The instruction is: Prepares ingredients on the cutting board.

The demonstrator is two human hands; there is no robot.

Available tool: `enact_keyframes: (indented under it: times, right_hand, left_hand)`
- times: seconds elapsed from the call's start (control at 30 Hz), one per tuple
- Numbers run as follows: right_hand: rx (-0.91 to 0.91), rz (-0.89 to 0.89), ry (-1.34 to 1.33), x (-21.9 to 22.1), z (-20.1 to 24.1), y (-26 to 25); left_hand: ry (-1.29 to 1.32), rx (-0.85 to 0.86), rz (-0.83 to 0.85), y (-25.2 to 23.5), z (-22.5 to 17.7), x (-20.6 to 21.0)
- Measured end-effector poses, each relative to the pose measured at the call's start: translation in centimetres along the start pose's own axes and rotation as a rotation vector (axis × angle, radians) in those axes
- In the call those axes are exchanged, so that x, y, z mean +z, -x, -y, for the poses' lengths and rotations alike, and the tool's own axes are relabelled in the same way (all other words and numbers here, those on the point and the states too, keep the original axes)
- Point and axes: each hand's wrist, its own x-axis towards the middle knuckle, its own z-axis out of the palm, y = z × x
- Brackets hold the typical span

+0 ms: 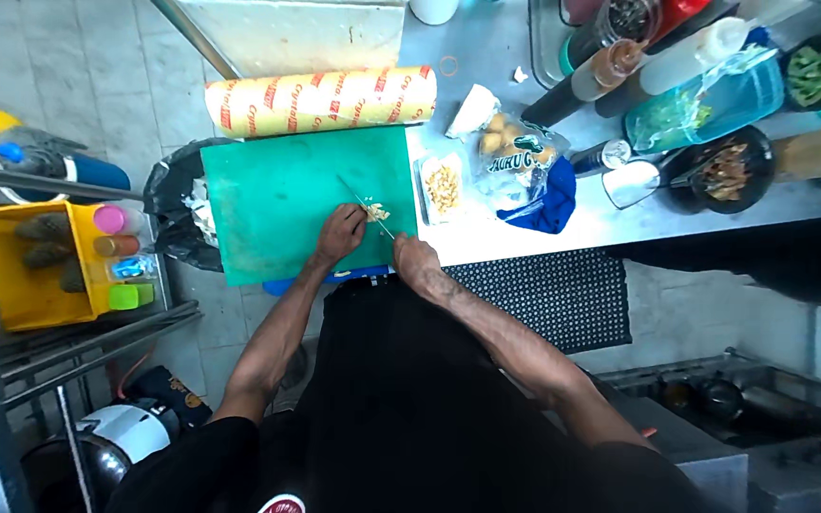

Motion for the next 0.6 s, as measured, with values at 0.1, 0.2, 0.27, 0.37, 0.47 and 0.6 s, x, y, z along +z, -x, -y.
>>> enact_keyframes:
  times: [0.1, 0.2, 0.27, 0.37, 0.47, 0.6]
  right_hand:
    - [-0.009, -0.048, -0.035, 2.4, -0.5, -2.3]
    - [-0.043, -0.148, -0.066, 4.2, 0.2, -5.6]
    - [-0.069, -0.149, -0.068, 3.3, 0.9, -6.3]
    - [-0.085, -0.099, -0.073, 0.7, 0.9, -4.6]
    - [-0.051, -0.009, -0.074, 0.1, 0.3, -1.6]
    - [-0.034, -0.097, -0.104, 4.1, -0.1, -4.1]
  left_hand:
    - [0.006, -0.005, 0.022, -0.6, 0.1, -0.1]
    - [0.020, -0.005, 0.059, -0.8, 0.2, -0.5]
    - [0.042, 0.005, 0.072, -0.8, 0.2, -0.8]
    - [0.059, 0.013, 0.087, -0.9, 0.6, -0.8]
    - [0.063, 0.013, 0.057, -0.5, 0.7, -0.6]
    - [0.067, -0.004, 0.023, -0.3, 0.6, -0.2]
